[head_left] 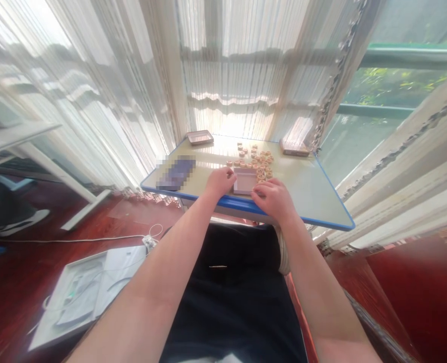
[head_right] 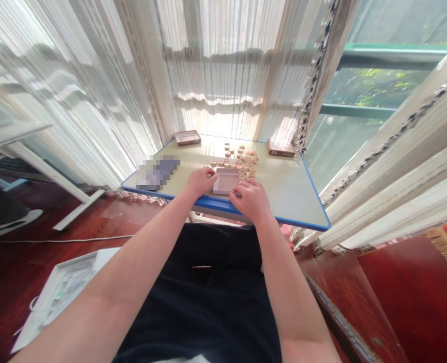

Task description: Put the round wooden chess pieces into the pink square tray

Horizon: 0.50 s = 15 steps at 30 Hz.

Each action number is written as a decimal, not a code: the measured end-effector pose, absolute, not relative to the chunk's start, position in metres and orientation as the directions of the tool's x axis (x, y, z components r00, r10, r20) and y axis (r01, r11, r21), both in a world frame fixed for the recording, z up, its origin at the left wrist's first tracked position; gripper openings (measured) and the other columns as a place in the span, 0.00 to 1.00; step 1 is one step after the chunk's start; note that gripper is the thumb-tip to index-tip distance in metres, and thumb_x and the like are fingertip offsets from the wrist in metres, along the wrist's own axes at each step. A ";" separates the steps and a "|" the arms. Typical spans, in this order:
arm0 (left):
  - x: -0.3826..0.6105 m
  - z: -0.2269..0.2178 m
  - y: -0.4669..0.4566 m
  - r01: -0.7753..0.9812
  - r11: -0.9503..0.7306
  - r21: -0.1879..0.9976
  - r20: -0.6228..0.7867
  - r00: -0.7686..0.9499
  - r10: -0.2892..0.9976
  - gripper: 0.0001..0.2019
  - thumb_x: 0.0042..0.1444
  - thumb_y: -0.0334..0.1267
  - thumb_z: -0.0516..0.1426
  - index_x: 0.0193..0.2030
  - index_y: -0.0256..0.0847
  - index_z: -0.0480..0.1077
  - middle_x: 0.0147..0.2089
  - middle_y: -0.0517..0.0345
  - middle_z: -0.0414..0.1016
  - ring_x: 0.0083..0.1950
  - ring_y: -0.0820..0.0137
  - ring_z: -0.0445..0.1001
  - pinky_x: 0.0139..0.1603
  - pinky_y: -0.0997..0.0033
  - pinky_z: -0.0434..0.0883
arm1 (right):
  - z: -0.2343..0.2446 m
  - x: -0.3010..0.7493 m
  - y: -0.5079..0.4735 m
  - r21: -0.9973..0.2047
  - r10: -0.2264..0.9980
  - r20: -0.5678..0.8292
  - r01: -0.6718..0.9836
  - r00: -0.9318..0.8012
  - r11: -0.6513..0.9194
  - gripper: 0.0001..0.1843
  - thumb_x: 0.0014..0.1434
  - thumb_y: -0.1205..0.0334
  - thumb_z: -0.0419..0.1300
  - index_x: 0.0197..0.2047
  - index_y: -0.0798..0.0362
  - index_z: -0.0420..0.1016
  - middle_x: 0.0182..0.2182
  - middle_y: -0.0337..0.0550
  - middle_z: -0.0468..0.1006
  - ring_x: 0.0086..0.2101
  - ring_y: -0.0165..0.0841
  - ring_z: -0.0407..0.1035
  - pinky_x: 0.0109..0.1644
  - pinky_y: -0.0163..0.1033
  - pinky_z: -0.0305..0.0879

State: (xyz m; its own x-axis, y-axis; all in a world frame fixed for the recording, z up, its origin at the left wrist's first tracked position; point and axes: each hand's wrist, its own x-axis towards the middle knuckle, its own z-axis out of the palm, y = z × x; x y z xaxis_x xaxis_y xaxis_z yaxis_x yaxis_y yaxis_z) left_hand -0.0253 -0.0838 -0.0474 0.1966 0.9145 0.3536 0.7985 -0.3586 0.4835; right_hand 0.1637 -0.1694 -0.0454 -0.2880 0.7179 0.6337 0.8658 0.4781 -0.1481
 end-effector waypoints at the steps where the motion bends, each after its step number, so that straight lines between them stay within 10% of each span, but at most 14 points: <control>1: -0.026 -0.047 -0.084 0.799 -0.357 0.484 0.352 0.196 0.915 0.13 0.55 0.42 0.52 0.41 0.41 0.74 0.42 0.53 0.78 0.45 0.63 0.73 0.48 0.67 0.68 | -0.045 0.163 -0.170 -0.150 0.720 0.634 0.868 -0.283 0.473 0.11 0.57 0.58 0.56 0.31 0.51 0.79 0.32 0.43 0.80 0.39 0.38 0.66 0.49 0.43 0.60; 15: -0.026 -0.049 -0.084 0.791 -0.356 0.498 0.360 0.185 0.915 0.13 0.55 0.43 0.52 0.39 0.41 0.75 0.39 0.53 0.78 0.44 0.63 0.73 0.47 0.67 0.67 | -0.045 0.163 -0.172 -0.115 0.723 0.633 0.891 -0.275 0.439 0.13 0.58 0.55 0.56 0.36 0.52 0.79 0.36 0.46 0.78 0.39 0.39 0.63 0.49 0.43 0.60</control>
